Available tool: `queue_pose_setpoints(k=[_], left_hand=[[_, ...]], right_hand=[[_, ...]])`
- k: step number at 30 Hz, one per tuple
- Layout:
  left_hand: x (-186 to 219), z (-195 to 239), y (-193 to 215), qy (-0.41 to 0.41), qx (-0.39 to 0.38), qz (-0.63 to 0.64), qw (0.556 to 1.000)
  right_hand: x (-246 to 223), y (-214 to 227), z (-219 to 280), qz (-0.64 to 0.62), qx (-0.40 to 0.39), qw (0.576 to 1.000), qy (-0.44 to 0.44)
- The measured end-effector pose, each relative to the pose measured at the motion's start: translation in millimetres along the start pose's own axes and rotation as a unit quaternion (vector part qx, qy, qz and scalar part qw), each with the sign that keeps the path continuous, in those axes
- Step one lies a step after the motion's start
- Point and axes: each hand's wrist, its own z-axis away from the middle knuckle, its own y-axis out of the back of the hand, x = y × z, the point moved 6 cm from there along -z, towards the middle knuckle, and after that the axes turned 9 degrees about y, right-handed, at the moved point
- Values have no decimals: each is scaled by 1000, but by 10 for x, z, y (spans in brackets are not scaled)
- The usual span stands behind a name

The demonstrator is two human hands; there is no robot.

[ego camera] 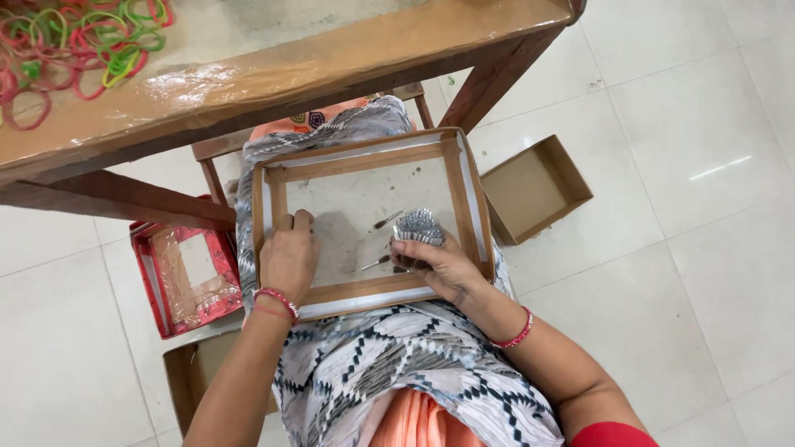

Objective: The person sits with a tray on their lap and inserts metal wick holders into small brown cylindrical candle bases. They gather the holders from the tray, insert them into the bases, and then place the assembled candles onto a nearby table. Finally, they move a red box of wick holders onto their lap.

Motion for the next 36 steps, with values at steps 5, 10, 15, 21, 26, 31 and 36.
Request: queue_pose_setpoints(k=[5,10,15,21,26,31,36], left_hand=[[846,151,524,-202,28,270,941],[1129,131,568,-291,2,334,897],[845,-186,-151,-126,-73,221,964],[797,-190,-333,-24,-144,321,936],[1267,68,326,-116,-100,400,904],[942,124,-1,-118,-124,246,954],[923,153,-100,-165,-115,86,976]], right_hand=[[51,-20,-3,-35,31,995,-88],[5,93,-51,-95,20,993,-64],[-245,300,-106,-63,24,997,26],[-439,184,-54,10,48,990,130],[-390,-86,38,49,19,985,167],[-370,164,-39,37,48,989,133],[-357,244,-67,7,52,994,96]])
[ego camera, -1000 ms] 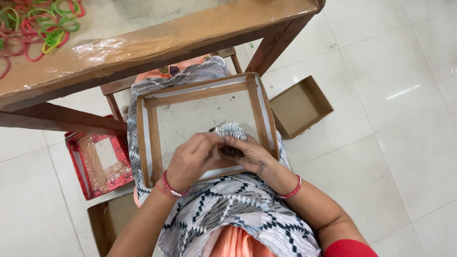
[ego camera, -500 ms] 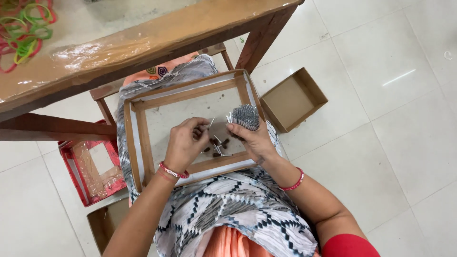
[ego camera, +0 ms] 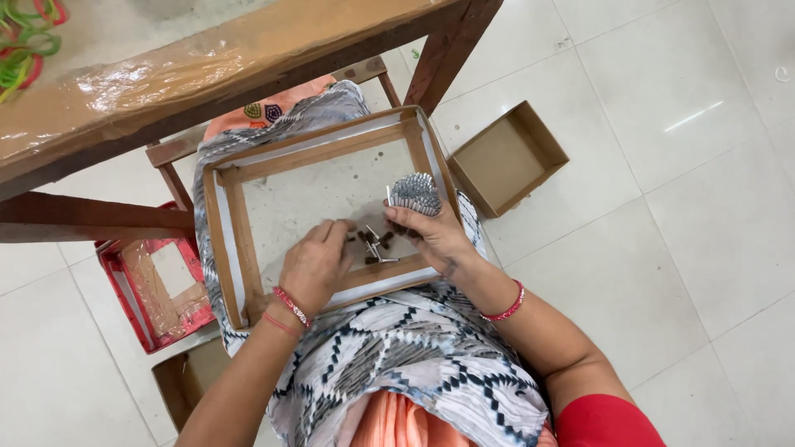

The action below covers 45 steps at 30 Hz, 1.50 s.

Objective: The person sits with a tray on their lap and inserts metal wick holders into small brown cylindrical candle bases. They gather the holders from the tray, insert them into the bases, and then place the assembled candles onto a nearby table. Finally, they move a red box of wick holders onto their lap.

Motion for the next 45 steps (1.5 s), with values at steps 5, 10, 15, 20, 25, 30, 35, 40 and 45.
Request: queue_pose_setpoints(k=[5,10,15,20,25,30,35,40,45], left_hand=[[486,-3,479,-201,118,111,966],[435,-62,473,-224,93,151,958],[438,-83,393,-228,70,131,962],[519,-114,497,-208,57,177,960],[226,-79,344,-175,72,196,962],[21,-104,-111,-204,-19,34,978],[-72,-180,-161,-104,-29,87,990],[-34,-203,51,126,-4,317,940],[350,-214,306,33,103,277,955]], right_hand=[[164,-111,82,-48,-44,988,-143],[117,-90,34,-48,-69,986,-143],[90,-54,33,-14,-84,987,-137],[135,108,-35,-41,-124,987,-92],[-12,33,-23,-11,-87,992,-92],[-103,136,-76,-12,-17,996,-82],[-247,65,-49,-19,-4,999,-26],[-98,-95,22,24,-20,999,15],[-83,-308,82,6,-56,996,70]])
